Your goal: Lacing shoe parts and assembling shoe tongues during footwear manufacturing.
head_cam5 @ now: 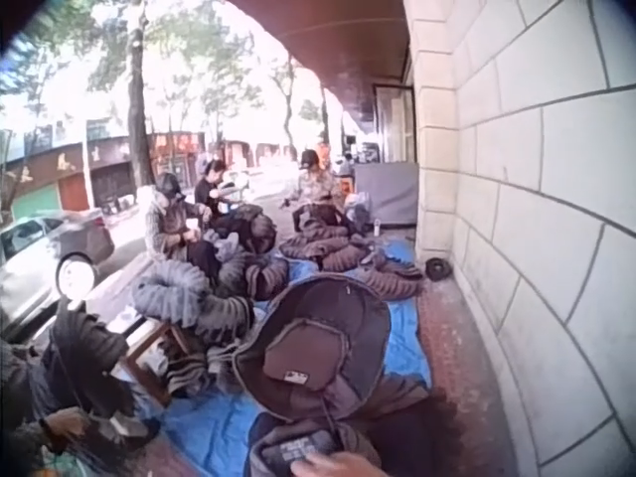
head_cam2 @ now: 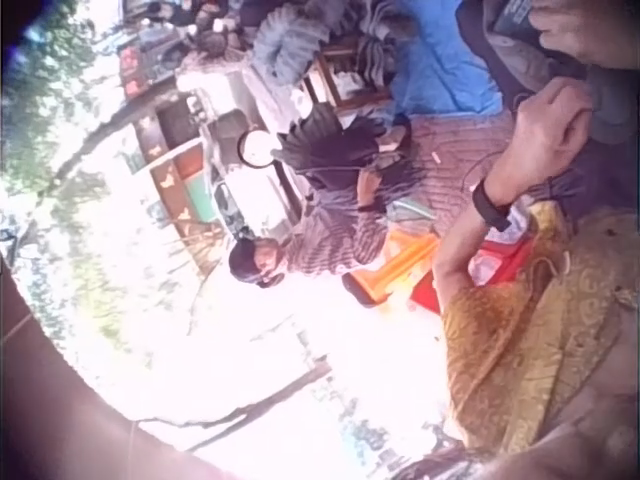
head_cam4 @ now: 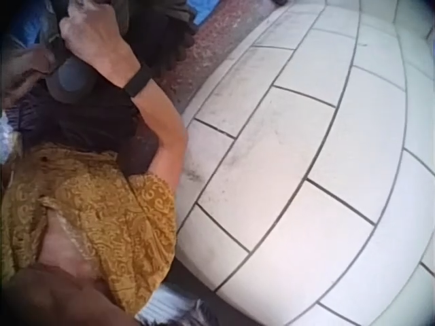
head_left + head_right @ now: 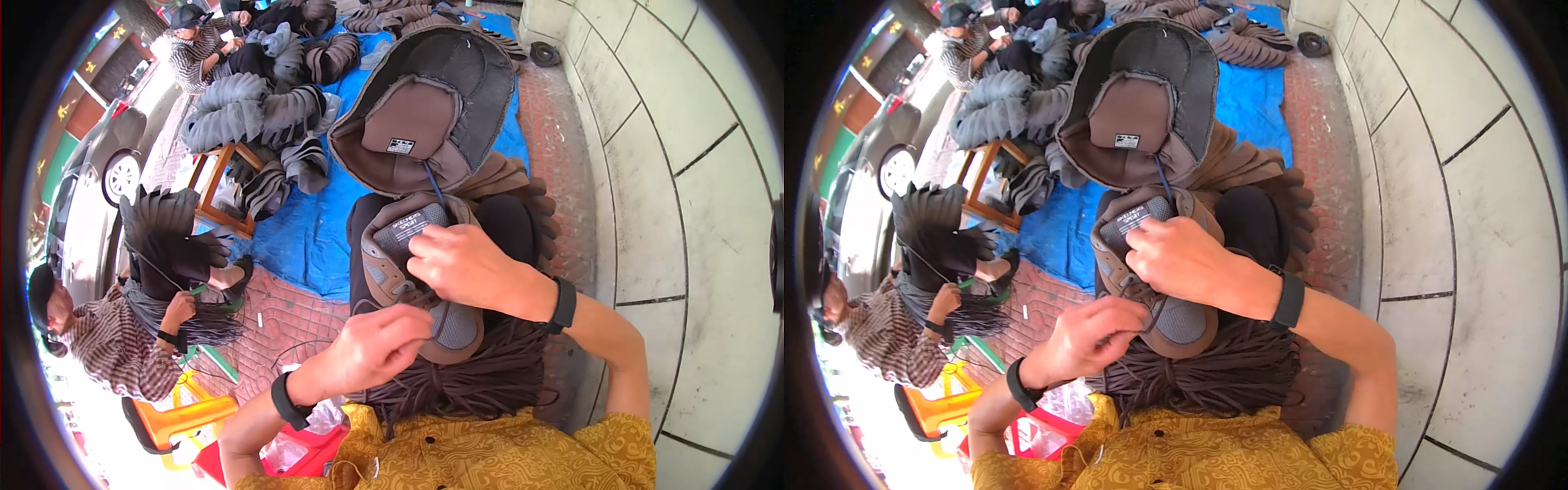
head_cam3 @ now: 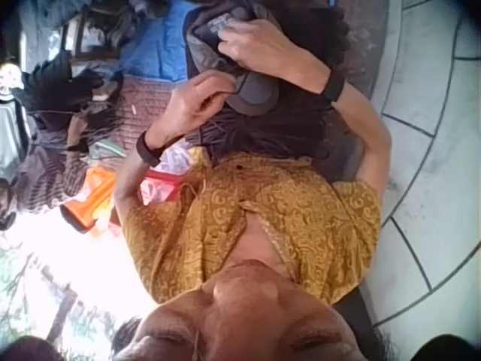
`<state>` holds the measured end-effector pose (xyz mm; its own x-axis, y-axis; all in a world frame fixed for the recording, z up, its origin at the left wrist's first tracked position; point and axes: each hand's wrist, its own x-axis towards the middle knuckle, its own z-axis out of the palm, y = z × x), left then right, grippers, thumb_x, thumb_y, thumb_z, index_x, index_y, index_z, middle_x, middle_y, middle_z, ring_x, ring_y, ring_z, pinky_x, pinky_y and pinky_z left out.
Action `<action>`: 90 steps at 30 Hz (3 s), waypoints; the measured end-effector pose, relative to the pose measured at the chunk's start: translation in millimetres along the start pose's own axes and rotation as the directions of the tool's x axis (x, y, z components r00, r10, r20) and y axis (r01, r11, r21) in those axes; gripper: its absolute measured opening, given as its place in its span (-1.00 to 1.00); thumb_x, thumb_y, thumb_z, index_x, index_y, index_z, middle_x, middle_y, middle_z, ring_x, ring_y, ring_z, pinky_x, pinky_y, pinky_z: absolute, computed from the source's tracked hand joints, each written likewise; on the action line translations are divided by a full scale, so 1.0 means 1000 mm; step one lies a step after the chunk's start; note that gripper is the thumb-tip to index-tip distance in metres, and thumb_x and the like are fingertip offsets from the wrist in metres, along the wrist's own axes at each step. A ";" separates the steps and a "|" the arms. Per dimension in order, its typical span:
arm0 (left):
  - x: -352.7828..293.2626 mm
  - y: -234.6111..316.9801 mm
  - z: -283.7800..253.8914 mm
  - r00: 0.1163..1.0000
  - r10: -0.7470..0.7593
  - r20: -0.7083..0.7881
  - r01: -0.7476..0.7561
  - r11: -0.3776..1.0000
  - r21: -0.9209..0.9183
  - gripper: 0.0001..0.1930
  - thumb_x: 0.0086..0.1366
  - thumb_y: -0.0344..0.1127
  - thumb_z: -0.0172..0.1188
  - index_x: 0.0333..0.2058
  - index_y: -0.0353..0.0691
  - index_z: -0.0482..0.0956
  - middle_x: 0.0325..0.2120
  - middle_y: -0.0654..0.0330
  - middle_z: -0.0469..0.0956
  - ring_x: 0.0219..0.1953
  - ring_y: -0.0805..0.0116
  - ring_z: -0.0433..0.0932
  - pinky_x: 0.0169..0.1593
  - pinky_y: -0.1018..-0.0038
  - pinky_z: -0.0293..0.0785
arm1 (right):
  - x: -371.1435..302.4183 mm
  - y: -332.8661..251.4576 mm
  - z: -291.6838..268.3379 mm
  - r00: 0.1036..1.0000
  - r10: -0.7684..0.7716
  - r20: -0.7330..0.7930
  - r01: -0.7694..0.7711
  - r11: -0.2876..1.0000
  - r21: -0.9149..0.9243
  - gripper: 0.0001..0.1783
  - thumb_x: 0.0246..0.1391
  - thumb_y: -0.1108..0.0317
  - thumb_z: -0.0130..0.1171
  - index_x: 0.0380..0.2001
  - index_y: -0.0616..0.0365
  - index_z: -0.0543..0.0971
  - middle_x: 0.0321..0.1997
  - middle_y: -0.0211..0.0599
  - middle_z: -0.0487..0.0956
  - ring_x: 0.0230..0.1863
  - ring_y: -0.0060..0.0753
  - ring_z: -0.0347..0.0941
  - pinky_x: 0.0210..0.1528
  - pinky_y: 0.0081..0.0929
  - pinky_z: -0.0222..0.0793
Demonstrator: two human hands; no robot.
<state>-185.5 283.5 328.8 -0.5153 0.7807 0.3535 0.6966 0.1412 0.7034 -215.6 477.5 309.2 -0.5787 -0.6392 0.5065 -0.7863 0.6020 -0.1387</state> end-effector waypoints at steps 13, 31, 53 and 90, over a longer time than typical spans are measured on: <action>-0.009 -0.024 -0.003 0.932 -0.362 0.032 0.198 0.432 -0.880 -0.92 0.27 -0.54 -0.18 -0.30 -0.30 0.30 -0.42 0.06 0.49 -0.45 0.36 0.54 -0.37 0.50 0.52 | 0.015 0.010 -0.019 0.967 -0.252 0.021 0.248 0.929 -0.275 -0.84 -0.41 0.28 0.03 -0.80 0.07 0.31 -0.68 -0.44 0.23 -0.56 -0.48 0.25 -0.63 -0.56 0.14; -0.229 -0.113 -0.206 0.462 -0.545 -0.699 -0.437 0.546 -0.715 -0.86 0.29 -0.47 -0.15 -0.22 -0.41 0.25 -0.35 0.16 0.33 -0.39 0.47 0.32 -0.30 0.56 0.42 | -0.216 0.202 -0.205 0.717 0.580 -0.388 -0.668 0.409 -0.622 -0.88 -0.17 0.38 -0.08 -0.64 0.17 0.40 -0.54 -0.20 0.42 -0.51 -0.12 0.37 -0.44 -0.30 0.28; -0.010 -0.037 0.003 0.972 -0.132 -0.193 0.225 0.755 0.616 -0.80 -0.11 -0.53 0.14 -0.43 -0.27 0.37 -0.49 0.11 0.40 -0.46 0.17 0.43 -0.44 0.38 0.39 | -0.076 0.062 -0.009 0.934 0.357 -0.006 -0.356 0.932 -0.073 -0.91 -0.37 0.44 0.13 -0.68 0.12 0.42 -0.68 -0.30 0.40 -0.54 -0.24 0.44 -0.53 -0.31 0.34; 0.024 -0.033 0.008 0.938 0.257 0.231 -0.333 0.491 0.805 -0.68 -0.25 -0.36 0.07 -0.40 -0.32 0.45 -0.52 0.21 0.34 -0.54 0.41 0.36 -0.55 0.61 0.28 | -0.092 0.095 -0.035 0.963 0.234 -0.137 -0.233 0.972 0.028 -0.92 -0.31 0.41 0.16 -0.66 0.17 0.50 -0.58 -0.32 0.49 -0.52 -0.34 0.45 -0.47 -0.48 0.35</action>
<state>-216.6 302.3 308.9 -0.1891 0.9096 0.3701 0.9152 0.2998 -0.2692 -229.1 610.0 278.7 -0.7116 -0.4088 0.5714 -0.6359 0.7206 -0.2764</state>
